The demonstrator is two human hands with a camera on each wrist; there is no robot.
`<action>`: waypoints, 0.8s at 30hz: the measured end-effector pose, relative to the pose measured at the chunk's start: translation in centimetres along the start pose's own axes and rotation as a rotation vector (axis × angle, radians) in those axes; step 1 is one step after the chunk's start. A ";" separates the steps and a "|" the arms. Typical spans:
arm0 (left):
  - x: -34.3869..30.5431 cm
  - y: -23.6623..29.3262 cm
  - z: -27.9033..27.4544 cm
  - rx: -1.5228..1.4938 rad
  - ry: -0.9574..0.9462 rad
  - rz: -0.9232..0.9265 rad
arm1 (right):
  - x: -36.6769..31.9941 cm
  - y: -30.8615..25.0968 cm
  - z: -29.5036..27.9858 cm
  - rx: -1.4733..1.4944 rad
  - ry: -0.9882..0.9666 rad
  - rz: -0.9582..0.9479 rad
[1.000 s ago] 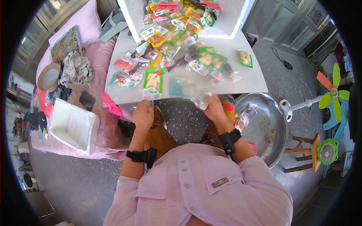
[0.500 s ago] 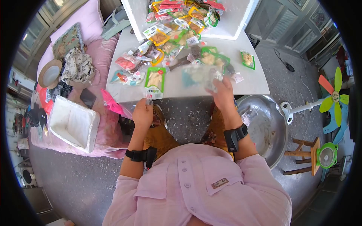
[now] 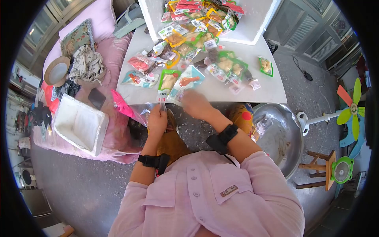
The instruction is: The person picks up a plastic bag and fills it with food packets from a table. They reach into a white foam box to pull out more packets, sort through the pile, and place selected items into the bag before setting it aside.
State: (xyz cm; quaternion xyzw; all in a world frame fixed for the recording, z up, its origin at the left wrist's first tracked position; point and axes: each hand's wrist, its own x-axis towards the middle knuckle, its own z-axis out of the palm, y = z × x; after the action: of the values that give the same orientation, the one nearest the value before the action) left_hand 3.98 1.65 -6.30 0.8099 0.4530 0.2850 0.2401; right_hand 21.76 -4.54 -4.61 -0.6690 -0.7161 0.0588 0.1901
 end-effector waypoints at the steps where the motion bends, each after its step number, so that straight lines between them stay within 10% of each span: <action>1: 0.0 0.1 0.1 -0.015 0.023 0.026 | 0.0 0.4 0.1 0.031 0.020 -0.023; 15: 0.1 -0.4 0.7 -0.152 0.154 0.050 | 2.0 -3.5 0.1 -0.142 0.173 0.256; 24: 1.3 -0.6 -0.3 -0.229 0.185 0.009 | -1.2 -1.0 0.1 -0.269 0.326 0.090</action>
State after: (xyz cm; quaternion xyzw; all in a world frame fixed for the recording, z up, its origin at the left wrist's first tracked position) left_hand 3.98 3.09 -6.18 0.7495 0.4341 0.4093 0.2867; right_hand 20.85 -5.80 -4.62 -0.7203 -0.6468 -0.1378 0.2094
